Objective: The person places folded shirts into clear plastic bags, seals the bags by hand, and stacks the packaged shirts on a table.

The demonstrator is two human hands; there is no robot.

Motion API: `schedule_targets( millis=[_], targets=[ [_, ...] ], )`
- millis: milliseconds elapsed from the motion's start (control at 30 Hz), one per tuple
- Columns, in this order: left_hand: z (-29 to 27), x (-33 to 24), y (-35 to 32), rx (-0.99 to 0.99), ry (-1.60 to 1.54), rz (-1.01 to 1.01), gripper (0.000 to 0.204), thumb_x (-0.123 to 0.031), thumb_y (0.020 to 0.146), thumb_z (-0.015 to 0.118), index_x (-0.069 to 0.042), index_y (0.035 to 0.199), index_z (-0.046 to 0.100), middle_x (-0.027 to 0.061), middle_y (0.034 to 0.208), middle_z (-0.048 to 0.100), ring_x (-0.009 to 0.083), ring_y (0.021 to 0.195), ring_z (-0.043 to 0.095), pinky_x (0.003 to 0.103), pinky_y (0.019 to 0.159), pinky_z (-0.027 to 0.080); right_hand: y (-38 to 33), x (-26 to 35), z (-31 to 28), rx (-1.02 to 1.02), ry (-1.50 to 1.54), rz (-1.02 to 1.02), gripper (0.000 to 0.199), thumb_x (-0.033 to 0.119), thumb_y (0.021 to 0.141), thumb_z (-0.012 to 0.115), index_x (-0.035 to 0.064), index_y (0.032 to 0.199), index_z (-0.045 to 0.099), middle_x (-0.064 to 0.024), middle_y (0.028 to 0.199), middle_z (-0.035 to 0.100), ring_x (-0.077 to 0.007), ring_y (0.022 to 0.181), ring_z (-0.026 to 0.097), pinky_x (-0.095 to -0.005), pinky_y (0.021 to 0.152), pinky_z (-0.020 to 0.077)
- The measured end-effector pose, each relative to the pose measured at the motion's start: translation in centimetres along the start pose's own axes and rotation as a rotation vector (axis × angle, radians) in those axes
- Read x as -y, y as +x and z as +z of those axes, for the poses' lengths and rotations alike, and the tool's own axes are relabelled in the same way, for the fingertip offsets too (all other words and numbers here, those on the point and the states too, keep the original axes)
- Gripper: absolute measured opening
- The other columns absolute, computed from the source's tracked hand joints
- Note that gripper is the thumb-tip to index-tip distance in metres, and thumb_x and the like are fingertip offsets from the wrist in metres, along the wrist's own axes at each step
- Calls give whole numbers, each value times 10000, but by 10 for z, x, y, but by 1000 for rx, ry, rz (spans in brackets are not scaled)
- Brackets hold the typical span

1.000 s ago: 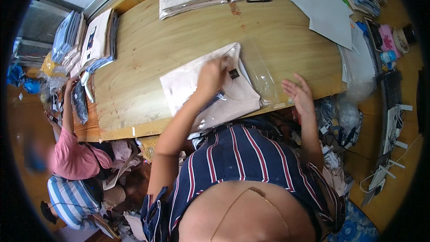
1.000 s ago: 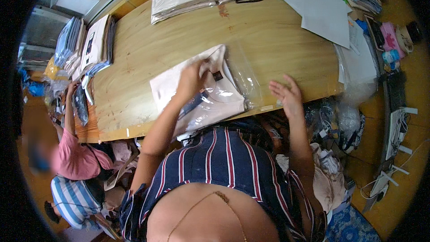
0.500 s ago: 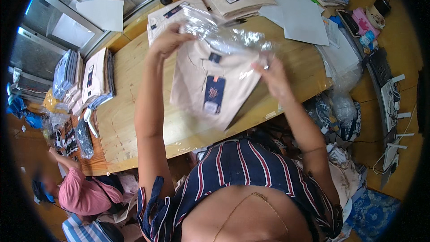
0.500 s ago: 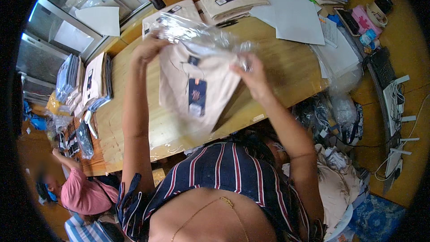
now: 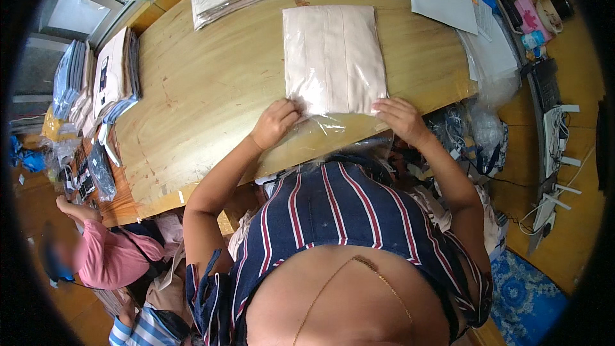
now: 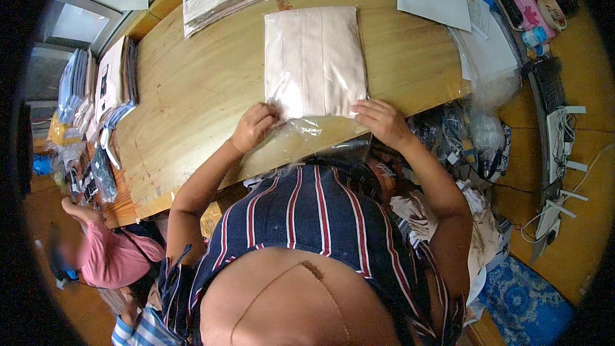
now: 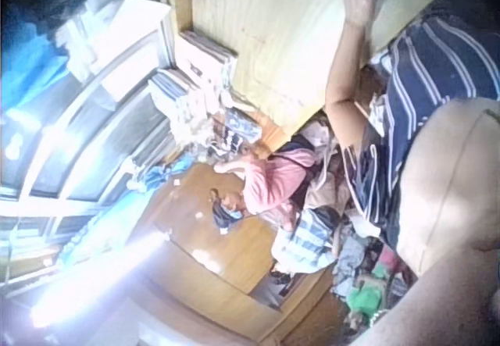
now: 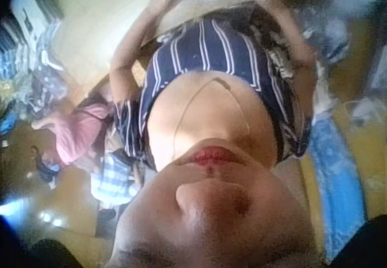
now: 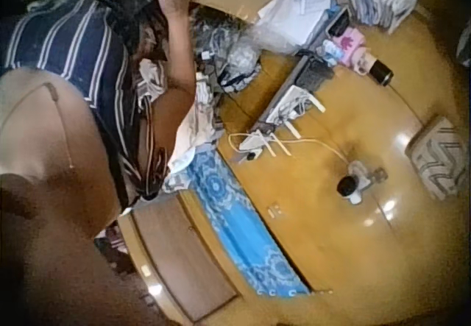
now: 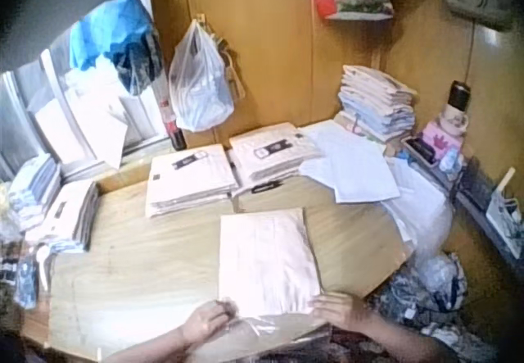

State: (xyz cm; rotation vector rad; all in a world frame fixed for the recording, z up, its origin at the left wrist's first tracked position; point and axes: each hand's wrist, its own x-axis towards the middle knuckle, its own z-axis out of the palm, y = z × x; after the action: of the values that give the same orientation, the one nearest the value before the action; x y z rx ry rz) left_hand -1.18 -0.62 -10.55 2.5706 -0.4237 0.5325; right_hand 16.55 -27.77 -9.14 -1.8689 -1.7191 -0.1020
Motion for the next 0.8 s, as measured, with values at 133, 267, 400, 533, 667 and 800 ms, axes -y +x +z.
schedule_targets(
  millis=[133,267,400,533,667,800],
  targets=[
    [-5,-16,-9,45,95,75,128,-70,649,609,-28,751,544,115,873,562,269,775,539,346,639,450,-12,19,-4,65,36,90,114,106,703,585,40,794,571,-91,991,548,-234,912,528,-333,773,422],
    [-4,-14,-11,20,-128,-248,134,-152,781,504,-22,781,538,121,727,573,261,689,571,324,584,455,-13,16,8,-143,334,439,66,68,729,571,20,775,574,-109,868,555,-222,794,543,-296,702,428],
    [4,-18,2,-73,-262,-744,212,-143,857,416,0,730,508,124,561,533,232,497,536,308,487,426,-2,7,35,-449,593,882,98,54,777,521,-22,715,514,-95,690,510,-224,612,520,-287,572,413],
    [23,-20,15,-245,-175,-916,278,-157,881,377,5,674,468,117,512,506,202,444,510,309,450,402,22,2,45,-488,69,1000,192,159,791,497,2,681,507,-120,635,519,-286,550,517,-370,511,396],
    [29,-14,24,-252,57,-911,261,-163,829,452,10,636,480,147,510,523,284,437,520,362,440,409,33,-6,47,-374,-272,982,218,221,784,469,31,711,546,-144,685,553,-338,604,529,-420,534,398],
    [21,-21,44,-6,326,-1014,192,-157,761,513,-10,638,498,178,591,554,327,521,539,395,471,424,41,-2,49,-134,-523,1118,174,228,765,483,71,771,557,-128,738,553,-327,665,541,-430,575,391]
  ],
)
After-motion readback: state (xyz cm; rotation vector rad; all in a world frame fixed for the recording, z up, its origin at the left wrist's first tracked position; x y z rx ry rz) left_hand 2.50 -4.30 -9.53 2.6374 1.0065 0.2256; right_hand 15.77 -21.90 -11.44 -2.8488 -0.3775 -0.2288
